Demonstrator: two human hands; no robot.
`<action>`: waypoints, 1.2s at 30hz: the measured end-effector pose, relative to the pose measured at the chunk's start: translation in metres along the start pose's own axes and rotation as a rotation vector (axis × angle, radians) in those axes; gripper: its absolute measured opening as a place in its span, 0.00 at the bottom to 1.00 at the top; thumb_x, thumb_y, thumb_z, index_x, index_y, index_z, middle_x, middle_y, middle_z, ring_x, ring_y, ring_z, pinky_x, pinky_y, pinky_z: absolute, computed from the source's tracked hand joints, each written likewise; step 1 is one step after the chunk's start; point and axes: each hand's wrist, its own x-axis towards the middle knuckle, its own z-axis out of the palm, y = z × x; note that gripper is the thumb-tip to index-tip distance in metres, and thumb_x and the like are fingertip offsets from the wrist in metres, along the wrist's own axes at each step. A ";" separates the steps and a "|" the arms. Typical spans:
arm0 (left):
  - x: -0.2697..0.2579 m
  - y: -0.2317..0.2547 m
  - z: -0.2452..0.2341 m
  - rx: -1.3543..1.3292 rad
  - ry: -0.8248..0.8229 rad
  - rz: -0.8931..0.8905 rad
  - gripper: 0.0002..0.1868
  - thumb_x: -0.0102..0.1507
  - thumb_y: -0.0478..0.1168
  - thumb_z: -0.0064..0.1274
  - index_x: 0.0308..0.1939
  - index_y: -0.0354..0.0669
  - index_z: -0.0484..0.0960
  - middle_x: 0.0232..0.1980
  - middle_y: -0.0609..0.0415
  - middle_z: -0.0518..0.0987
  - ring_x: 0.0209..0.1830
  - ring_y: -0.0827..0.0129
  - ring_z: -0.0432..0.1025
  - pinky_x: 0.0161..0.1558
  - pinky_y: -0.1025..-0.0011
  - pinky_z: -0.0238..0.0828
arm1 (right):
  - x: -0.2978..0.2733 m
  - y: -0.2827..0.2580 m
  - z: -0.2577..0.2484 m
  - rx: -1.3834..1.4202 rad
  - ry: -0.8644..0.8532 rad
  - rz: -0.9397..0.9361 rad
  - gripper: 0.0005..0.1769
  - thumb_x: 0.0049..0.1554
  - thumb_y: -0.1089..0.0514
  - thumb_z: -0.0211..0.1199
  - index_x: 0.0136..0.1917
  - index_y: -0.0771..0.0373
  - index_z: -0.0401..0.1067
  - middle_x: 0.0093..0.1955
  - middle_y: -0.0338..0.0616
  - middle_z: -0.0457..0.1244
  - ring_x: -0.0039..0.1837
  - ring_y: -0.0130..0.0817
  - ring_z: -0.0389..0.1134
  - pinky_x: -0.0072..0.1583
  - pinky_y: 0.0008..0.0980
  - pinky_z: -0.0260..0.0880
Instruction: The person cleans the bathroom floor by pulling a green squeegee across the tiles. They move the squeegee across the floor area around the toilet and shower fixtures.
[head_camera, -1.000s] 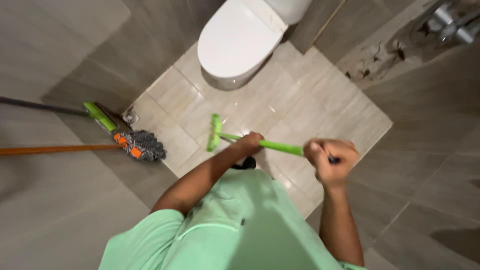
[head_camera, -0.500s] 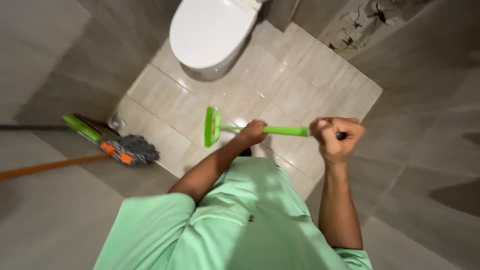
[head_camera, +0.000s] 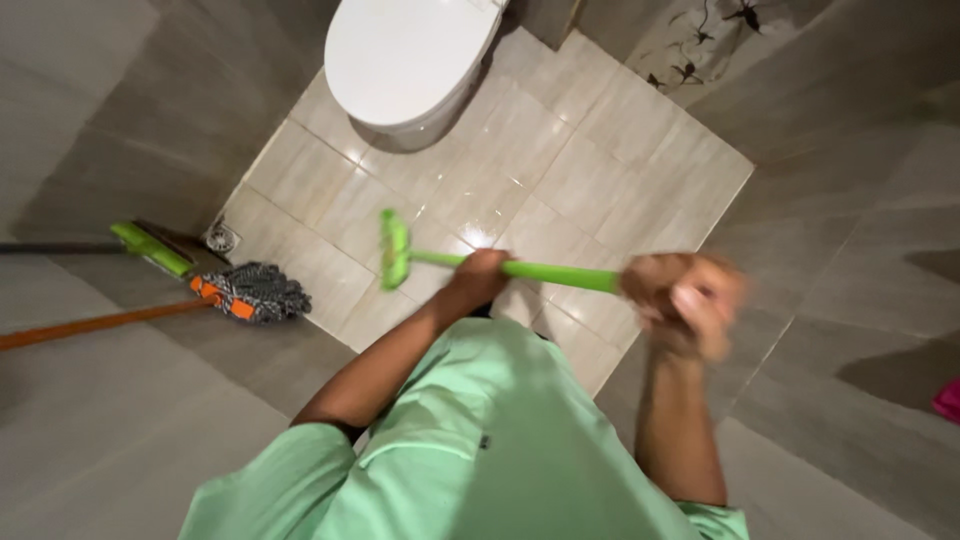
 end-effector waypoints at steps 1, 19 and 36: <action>-0.014 -0.019 -0.001 0.078 0.085 0.087 0.05 0.61 0.37 0.54 0.33 0.40 0.82 0.31 0.42 0.79 0.32 0.43 0.75 0.38 0.49 0.73 | -0.006 0.024 -0.004 0.047 0.045 0.066 0.11 0.56 0.64 0.52 0.32 0.61 0.57 0.28 0.41 0.51 0.30 0.32 0.50 0.38 0.36 0.59; 0.023 0.087 0.008 -0.105 -0.252 0.033 0.09 0.63 0.44 0.53 0.34 0.44 0.82 0.38 0.45 0.82 0.42 0.45 0.76 0.45 0.49 0.73 | -0.056 -0.041 0.089 -0.472 -0.071 -0.089 0.27 0.58 0.68 0.57 0.25 0.58 0.46 0.22 0.36 0.47 0.25 0.27 0.49 0.31 0.34 0.54; 0.017 0.022 0.137 -0.171 -0.018 0.193 0.12 0.59 0.43 0.52 0.41 0.40 0.83 0.43 0.40 0.83 0.45 0.43 0.76 0.48 0.52 0.73 | -0.080 -0.045 -0.001 -0.413 0.119 0.158 0.27 0.60 0.57 0.51 0.22 0.62 0.50 0.21 0.44 0.48 0.26 0.36 0.47 0.39 0.40 0.54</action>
